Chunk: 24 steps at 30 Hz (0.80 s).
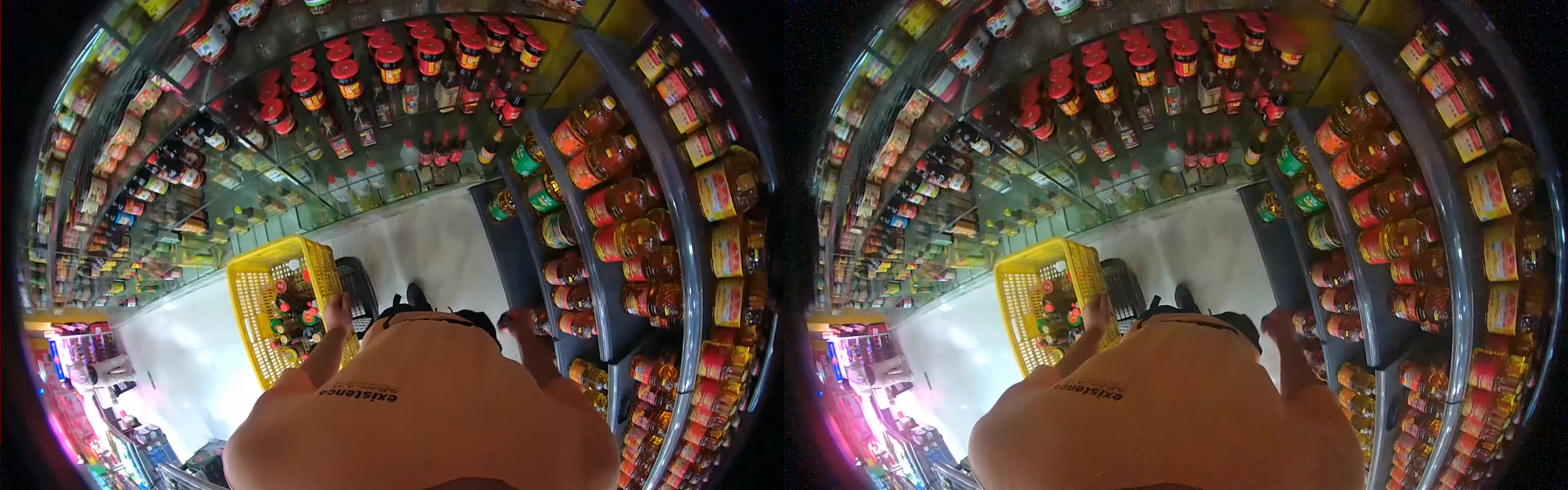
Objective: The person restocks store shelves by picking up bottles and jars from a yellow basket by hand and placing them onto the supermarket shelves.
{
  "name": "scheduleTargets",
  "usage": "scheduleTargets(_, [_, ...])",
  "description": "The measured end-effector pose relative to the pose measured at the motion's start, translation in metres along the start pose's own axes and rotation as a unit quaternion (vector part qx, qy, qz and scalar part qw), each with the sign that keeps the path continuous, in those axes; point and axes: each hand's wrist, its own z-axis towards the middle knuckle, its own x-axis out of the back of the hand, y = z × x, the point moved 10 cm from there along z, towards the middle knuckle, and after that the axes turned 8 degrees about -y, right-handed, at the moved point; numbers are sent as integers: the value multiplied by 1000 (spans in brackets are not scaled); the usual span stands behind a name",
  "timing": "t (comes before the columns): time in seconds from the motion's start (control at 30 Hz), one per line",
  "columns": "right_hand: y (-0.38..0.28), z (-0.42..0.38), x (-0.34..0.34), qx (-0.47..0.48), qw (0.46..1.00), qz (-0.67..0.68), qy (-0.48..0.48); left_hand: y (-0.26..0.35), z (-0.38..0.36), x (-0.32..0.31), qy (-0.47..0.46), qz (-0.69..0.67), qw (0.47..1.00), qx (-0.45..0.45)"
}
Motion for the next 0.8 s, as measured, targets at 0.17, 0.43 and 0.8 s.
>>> scheduleTargets(0.17, [-132, 87, 111, 111, 983, 37, 144, -33, 13, 17, 63, -18, 996, 65])
scheduleTargets(0.43, [-398, 189, 228, 410, 870, 207, 176, 3, -42, 2, 152, -79, 970, 171])
scheduleTargets(0.8, [-527, 316, 282, 304, 923, 19, 235, 59, -135, -123, 215, -102, 916, 322])
